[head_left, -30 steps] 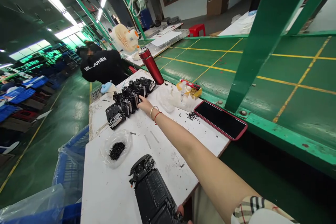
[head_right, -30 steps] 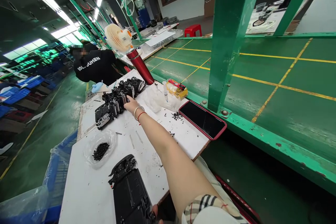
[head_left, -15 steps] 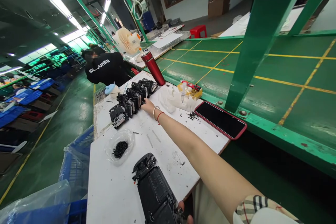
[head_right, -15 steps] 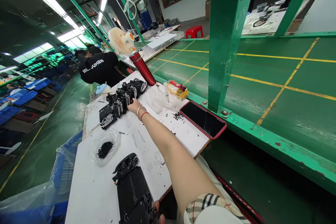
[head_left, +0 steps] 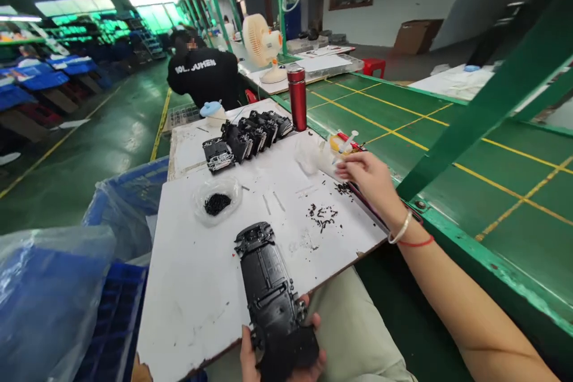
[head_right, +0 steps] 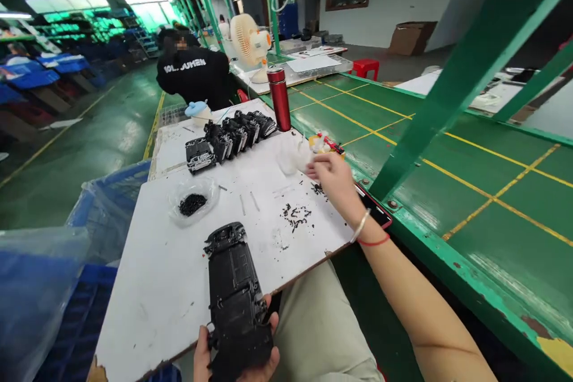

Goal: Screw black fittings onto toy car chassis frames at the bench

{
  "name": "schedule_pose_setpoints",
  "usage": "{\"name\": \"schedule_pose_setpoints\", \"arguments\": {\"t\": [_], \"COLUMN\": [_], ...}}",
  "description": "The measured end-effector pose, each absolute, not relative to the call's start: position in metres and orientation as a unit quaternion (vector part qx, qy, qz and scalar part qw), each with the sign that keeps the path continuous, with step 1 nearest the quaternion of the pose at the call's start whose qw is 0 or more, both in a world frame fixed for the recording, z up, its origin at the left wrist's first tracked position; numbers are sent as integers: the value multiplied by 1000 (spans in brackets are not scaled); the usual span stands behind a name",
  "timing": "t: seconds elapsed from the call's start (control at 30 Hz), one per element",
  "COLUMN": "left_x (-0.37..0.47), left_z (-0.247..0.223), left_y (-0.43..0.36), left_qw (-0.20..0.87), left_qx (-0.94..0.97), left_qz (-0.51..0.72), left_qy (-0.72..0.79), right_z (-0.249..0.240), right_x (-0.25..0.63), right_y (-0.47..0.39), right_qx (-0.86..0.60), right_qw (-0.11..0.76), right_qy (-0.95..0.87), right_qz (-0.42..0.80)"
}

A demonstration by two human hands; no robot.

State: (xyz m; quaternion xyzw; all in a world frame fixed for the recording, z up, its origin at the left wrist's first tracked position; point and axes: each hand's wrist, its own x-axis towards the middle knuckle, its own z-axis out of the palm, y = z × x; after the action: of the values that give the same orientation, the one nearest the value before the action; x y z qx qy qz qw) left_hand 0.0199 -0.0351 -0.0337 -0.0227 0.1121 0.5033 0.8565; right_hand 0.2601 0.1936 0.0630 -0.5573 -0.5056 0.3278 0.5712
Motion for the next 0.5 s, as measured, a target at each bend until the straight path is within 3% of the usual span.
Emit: {"name": "schedule_pose_setpoints", "arguments": {"t": [0.23,0.5], "left_x": [32,39], "left_z": [-20,-5], "left_y": [-45,-45], "left_qw": [814,778], "left_qx": [-67,-111], "left_qz": [560,584], "left_qy": [141,202], "right_z": [23,21], "right_x": [287,279], "right_y": [237,259], "right_qx": [-619,-654], "right_qw": [547,431], "right_qy": [-515,-609], "right_qz": [228,128]}}
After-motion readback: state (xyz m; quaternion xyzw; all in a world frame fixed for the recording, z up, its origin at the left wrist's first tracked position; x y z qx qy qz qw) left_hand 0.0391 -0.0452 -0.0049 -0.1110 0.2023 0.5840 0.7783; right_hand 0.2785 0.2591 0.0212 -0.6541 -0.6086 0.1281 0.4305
